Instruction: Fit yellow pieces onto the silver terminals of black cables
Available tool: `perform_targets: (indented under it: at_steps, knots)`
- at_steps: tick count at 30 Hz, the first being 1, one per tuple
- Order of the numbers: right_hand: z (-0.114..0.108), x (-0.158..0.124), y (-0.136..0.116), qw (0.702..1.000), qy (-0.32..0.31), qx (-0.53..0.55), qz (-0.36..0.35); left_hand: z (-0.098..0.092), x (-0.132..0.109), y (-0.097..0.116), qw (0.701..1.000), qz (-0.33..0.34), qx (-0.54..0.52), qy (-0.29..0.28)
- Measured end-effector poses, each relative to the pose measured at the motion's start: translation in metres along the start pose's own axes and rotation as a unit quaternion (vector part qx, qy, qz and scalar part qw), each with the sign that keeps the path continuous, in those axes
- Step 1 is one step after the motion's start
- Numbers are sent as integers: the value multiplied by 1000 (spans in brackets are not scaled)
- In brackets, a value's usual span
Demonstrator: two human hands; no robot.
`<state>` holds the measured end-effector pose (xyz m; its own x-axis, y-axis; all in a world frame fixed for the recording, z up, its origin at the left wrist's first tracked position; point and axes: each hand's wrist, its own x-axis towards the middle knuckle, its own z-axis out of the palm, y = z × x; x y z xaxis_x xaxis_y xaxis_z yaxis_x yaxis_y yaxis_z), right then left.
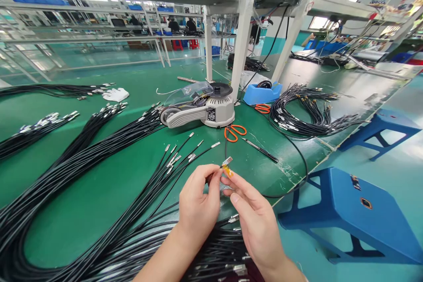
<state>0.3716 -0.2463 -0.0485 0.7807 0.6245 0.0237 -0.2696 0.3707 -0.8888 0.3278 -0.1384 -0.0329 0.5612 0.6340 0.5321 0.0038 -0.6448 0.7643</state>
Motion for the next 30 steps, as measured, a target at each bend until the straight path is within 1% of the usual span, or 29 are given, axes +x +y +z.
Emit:
perform_targets:
  at_steps: [3,8,10,22,27,30]
  knots:
    - [1,0,1,1000,4,-9,-9,-2,0,1,1000,26,6,-6]
    - [3,-1,2,1000,3,-10,-13,-5,1,0,995,97,7,-17]
    - [4,0,1,1000,3,-8,-13,-5,1,-1,994,111,15,-16]
    - [4,3,0,1000,1,12,-17,-6,1,0,992,124,36,-16]
    - [4,3,0,1000,-1,7,-20,-6,1,0,991,126,44,-17]
    - [3,2,0,1000,-3,0,-23,-5,1,-2,990,138,34,-13]
